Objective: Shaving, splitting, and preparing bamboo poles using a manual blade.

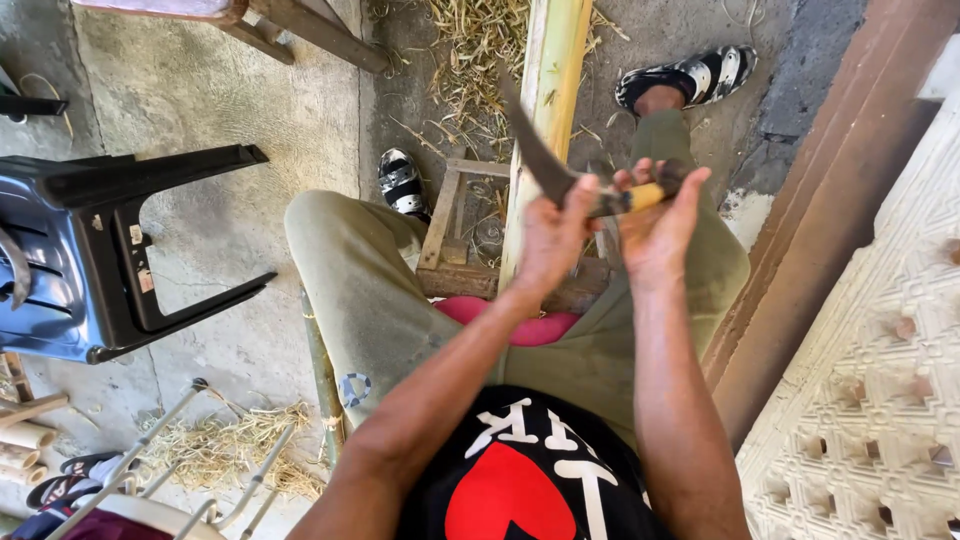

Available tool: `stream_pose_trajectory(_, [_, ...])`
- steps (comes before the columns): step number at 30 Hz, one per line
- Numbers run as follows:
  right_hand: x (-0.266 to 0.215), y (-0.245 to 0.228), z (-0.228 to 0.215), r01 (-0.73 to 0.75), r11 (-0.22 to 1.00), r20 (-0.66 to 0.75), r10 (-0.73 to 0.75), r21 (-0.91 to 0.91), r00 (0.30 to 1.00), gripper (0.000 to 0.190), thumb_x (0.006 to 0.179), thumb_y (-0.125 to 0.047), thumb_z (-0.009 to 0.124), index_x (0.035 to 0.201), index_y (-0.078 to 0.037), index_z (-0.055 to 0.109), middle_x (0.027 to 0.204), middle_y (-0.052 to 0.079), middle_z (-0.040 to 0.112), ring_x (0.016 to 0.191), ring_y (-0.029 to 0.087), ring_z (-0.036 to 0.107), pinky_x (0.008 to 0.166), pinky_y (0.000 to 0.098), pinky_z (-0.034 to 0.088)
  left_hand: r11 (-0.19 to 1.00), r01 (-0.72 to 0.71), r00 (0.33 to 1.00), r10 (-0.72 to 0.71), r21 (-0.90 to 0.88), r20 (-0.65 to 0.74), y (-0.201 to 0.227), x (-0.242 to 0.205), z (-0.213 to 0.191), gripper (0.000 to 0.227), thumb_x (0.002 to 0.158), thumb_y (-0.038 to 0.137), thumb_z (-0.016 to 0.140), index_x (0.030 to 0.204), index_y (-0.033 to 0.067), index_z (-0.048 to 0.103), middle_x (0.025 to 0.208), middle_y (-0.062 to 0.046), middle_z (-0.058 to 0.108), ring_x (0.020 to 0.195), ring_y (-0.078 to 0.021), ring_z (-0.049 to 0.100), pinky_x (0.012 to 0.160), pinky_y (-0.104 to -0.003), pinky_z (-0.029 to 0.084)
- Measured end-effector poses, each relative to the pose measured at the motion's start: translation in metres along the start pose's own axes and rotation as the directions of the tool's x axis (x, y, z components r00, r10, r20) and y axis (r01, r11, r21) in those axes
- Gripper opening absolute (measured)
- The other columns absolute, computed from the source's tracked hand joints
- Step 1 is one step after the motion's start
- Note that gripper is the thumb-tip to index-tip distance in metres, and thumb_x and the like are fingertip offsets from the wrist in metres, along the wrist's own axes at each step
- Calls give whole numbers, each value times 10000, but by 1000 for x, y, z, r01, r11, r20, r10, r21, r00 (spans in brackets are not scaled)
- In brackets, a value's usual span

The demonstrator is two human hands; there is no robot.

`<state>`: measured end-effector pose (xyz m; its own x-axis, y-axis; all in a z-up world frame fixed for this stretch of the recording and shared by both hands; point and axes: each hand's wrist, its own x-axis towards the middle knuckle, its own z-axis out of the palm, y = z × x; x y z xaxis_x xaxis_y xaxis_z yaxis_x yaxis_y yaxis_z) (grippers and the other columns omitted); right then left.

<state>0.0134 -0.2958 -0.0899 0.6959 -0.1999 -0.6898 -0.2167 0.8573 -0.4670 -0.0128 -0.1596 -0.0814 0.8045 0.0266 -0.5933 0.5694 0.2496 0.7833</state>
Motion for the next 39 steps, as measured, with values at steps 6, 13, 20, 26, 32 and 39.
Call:
stream_pose_trajectory(6, [13, 53, -12, 559, 515, 503, -259, -651, 825, 373, 1008, -229, 798, 1244, -17, 602, 1122, 76, 624, 1031, 188, 623, 887, 337, 570, 907, 148, 982, -181, 393, 48, 124, -27, -146, 391, 919, 478, 630, 874, 94, 686, 786, -72, 770, 603, -139, 695, 475, -327, 501])
stream_pose_trajectory(13, [22, 58, 15, 684, -153, 686, -355, -713, 635, 188, 1049, -146, 748, 969, -7, 650, 878, 82, 679, 761, 189, 640, 696, 360, 525, 966, -67, 997, 74, 249, -22, 113, -62, -213, 475, 975, 552, 578, 891, 88, 645, 810, -85, 758, 638, -130, 705, 548, -288, 564])
stream_pose_trajectory(20, [54, 22, -6, 389, 314, 233, -434, -866, 870, 256, 1082, -291, 569, 955, -69, 584, 823, 6, 613, 654, 129, 607, 569, 335, 507, 909, 58, 994, -14, 412, -110, 96, -90, -223, 502, 993, 513, 598, 882, 31, 689, 718, -95, 717, 565, -115, 634, 521, -273, 485])
stream_pose_trajectory(26, [30, 65, 1, 590, 40, 559, -276, -806, 782, 430, 1048, -405, 751, 1053, -20, 562, 929, 75, 600, 788, 129, 588, 632, 274, 528, 964, 107, 987, -74, 241, -142, 71, -95, -208, 403, 1006, 407, 554, 1100, 34, 672, 729, -75, 706, 554, -117, 647, 483, -280, 502])
stream_pose_trajectory(32, [92, 74, -16, 156, 633, 7, -231, -758, 973, 450, 973, -465, 614, 957, -21, 540, 839, 58, 613, 623, 148, 594, 508, 333, 539, 999, -26, 982, 19, -36, -189, 70, -100, -207, 352, 979, 325, 640, 1161, 24, 655, 708, -48, 656, 534, -117, 603, 477, -285, 537])
stream_pose_trajectory(39, [27, 99, -11, 231, 587, 218, -95, -776, 971, 506, 1023, -413, 617, 1359, -57, 488, 1180, 50, 645, 1050, 129, 646, 899, 287, 566, 999, -7, 951, 23, 52, -308, 85, -106, -197, 292, 994, 319, 638, 1042, 36, 691, 647, -3, 570, 494, -80, 502, 435, -260, 411])
